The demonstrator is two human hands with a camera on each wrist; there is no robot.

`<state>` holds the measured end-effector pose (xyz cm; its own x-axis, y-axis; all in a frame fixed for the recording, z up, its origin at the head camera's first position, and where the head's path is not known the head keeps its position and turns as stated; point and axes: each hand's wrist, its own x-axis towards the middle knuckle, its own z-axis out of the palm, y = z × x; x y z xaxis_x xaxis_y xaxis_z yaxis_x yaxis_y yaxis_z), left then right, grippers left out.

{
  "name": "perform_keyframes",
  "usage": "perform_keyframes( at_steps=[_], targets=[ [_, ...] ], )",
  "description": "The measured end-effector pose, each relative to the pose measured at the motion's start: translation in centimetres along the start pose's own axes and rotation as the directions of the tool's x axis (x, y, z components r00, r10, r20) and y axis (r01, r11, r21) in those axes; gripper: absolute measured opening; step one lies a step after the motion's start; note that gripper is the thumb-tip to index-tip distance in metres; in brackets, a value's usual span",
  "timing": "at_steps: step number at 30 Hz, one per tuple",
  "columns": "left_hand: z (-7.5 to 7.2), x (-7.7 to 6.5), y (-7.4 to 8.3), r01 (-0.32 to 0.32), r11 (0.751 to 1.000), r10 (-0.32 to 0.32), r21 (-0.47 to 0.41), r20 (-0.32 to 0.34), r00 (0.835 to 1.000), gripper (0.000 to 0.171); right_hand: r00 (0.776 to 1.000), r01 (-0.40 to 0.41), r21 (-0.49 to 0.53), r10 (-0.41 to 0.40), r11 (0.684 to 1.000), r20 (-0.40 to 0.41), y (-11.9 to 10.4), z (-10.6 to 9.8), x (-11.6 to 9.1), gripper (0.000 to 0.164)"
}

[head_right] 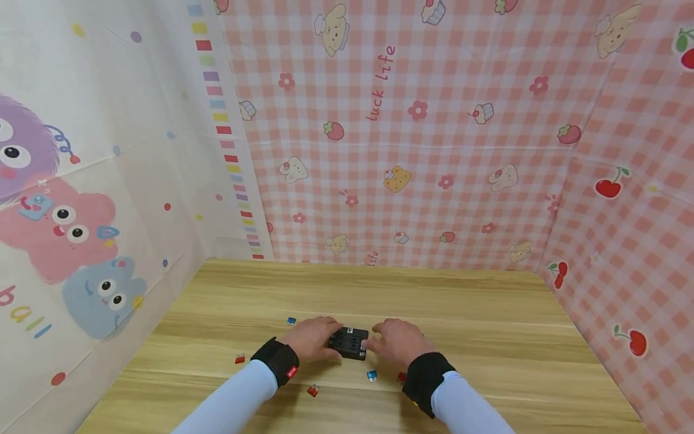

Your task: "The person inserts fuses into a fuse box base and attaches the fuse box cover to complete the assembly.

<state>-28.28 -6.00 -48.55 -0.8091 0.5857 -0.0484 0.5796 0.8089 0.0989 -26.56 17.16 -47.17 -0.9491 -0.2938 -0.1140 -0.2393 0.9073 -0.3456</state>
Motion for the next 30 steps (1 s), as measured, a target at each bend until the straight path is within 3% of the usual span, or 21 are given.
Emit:
perform_keyframes(
  at_steps=[19, 30],
  targets=[
    [-0.1, 0.0, 0.0, 0.012, 1.0, -0.013, 0.021, 0.013, 1.0, 0.068, 0.997, 0.074, -0.07, -0.072, 0.995, 0.034, -0.8, 0.2, -0.6, 0.052],
    [-0.1, 0.0, 0.0, 0.007, 1.0, -0.007, 0.01, 0.013, 1.0, 0.068, 0.989, 0.098, -0.086, -0.087, 0.992, 0.122, -1.2, 0.2, -0.8, 0.04]
  ],
)
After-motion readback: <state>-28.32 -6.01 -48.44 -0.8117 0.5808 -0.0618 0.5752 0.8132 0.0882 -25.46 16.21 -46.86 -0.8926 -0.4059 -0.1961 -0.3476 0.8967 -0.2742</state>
